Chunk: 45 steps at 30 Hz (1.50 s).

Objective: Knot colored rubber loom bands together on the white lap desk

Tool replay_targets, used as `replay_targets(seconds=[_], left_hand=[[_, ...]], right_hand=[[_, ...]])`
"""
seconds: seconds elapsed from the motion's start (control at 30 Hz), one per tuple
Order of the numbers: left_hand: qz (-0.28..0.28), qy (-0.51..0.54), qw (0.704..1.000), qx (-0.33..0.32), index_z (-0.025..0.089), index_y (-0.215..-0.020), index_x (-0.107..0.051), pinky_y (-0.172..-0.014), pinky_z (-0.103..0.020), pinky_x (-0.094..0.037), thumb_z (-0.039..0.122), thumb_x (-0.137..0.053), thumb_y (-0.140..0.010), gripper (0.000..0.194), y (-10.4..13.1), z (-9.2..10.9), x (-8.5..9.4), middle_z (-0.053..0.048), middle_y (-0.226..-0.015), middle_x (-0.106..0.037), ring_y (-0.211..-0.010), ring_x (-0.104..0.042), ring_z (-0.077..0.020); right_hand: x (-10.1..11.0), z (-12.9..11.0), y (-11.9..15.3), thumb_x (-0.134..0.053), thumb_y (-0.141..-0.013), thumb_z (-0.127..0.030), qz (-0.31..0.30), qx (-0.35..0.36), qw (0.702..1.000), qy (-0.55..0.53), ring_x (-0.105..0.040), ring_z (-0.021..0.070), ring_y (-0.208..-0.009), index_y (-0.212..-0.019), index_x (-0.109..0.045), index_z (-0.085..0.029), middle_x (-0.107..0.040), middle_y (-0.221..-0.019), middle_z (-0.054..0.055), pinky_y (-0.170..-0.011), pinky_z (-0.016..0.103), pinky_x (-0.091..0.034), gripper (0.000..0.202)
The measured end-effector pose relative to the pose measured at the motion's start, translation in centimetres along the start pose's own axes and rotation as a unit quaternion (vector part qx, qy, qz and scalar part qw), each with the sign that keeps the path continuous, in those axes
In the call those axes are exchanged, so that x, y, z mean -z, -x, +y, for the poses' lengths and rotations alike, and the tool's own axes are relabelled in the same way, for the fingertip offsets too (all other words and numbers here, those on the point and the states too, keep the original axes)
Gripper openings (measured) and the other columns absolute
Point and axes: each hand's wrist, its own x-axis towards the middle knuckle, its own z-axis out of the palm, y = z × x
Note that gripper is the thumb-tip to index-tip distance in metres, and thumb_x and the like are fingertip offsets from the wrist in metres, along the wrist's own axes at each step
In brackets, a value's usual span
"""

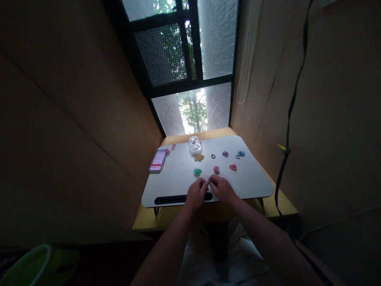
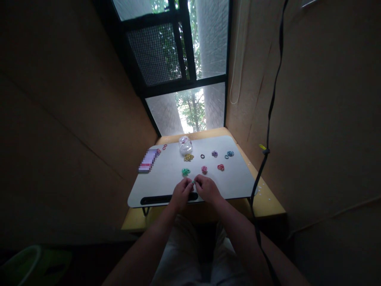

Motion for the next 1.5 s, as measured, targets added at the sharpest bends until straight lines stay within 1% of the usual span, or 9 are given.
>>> replay_targets(seconds=[0.1, 0.27, 0.47, 0.63, 0.83, 1.17, 1.5], left_hand=[[0.007, -0.013, 1.0, 0.001, 0.019, -0.078, -0.055, -0.063, -0.024, -0.037, 0.034, -0.046, -0.09, 0.021, 0.01, 0.18, -0.14, 0.002, -0.069, -0.059, -0.065, -0.053, -0.012], [0.042, -0.025, 0.999, 0.003, 0.019, -0.08, -0.058, -0.061, -0.023, -0.037, 0.037, -0.05, -0.088, 0.022, -0.08, 0.15, -0.63, 0.002, -0.069, -0.058, -0.063, -0.052, -0.0115], [0.061, -0.021, 0.998, 0.013, 0.019, -0.081, -0.058, -0.062, -0.023, -0.039, 0.035, -0.053, -0.086, 0.018, -0.24, -0.11, -0.9, 0.001, -0.071, -0.06, -0.063, -0.053, -0.0112], [0.057, -0.012, 0.998, 0.018, 0.019, -0.081, -0.059, -0.063, -0.023, -0.039, 0.037, -0.05, -0.087, 0.021, -0.27, 0.1, -0.71, 0.001, -0.07, -0.059, -0.064, -0.053, -0.0119], [0.048, -0.01, 0.999, 0.012, 0.019, -0.081, -0.058, -0.063, -0.024, -0.04, 0.037, -0.051, -0.087, 0.021, -0.24, 0.0, -0.58, 0.001, -0.07, -0.059, -0.064, -0.053, -0.0121], [0.05, -0.011, 0.999, 0.012, 0.019, -0.081, -0.06, -0.064, -0.024, -0.04, 0.037, -0.052, -0.087, 0.021, -0.25, -0.07, -0.56, 0.001, -0.071, -0.061, -0.065, -0.054, -0.0121], [0.058, 0.006, 0.998, 0.013, 0.018, -0.084, -0.061, -0.064, -0.023, -0.04, 0.036, -0.052, -0.087, 0.02, -0.4, -0.42, -0.74, 0.001, -0.073, -0.063, -0.065, -0.055, -0.0114]], right_hand=[[0.02, -0.02, -0.04, -0.049, -0.081, -0.019, 0.003, -0.003, 1.0, -0.002, -0.05, 0.0126, -0.058, -0.073, -0.056, -0.02, -0.056, -0.063, -0.002, -0.058, 0.023, -0.035, 0.011], [0.04, 0.0, -0.1, -0.05, -0.08, -0.02, 0.012, -0.014, 1.0, -0.006, -0.048, 0.0122, -0.056, -0.074, -0.054, -0.02, -0.054, -0.061, -0.003, -0.056, 0.023, -0.035, 0.007], [0.06, 0.08, -0.07, -0.049, -0.08, -0.019, 0.019, -0.011, 1.0, -0.006, -0.049, 0.0123, -0.056, -0.074, -0.054, -0.02, -0.053, -0.062, -0.003, -0.056, 0.023, -0.034, 0.007], [0.15, 0.1, -0.18, -0.049, -0.081, -0.019, 0.014, -0.009, 1.0, -0.012, -0.05, 0.013, -0.058, -0.076, -0.057, -0.02, -0.056, -0.063, -0.002, -0.057, 0.023, -0.035, 0.009], [0.15, 0.1, -0.25, -0.047, -0.085, -0.022, 0.014, -0.012, 1.0, -0.023, -0.053, 0.0134, -0.062, -0.076, -0.057, -0.02, -0.058, -0.067, -0.001, -0.06, 0.024, -0.037, 0.013], [-0.08, 0.31, -0.17, -0.049, -0.083, -0.024, 0.027, -0.026, 0.999, -0.026, -0.052, 0.0131, -0.06, -0.077, -0.053, -0.02, -0.056, -0.065, -0.002, -0.059, 0.024, -0.037, 0.008], [-0.07, 0.76, -0.22, -0.049, -0.083, -0.021, 0.014, -0.008, 1.0, -0.027, -0.05, 0.0126, -0.059, -0.078, -0.055, -0.02, -0.055, -0.065, -0.002, -0.058, 0.023, -0.036, 0.009]])
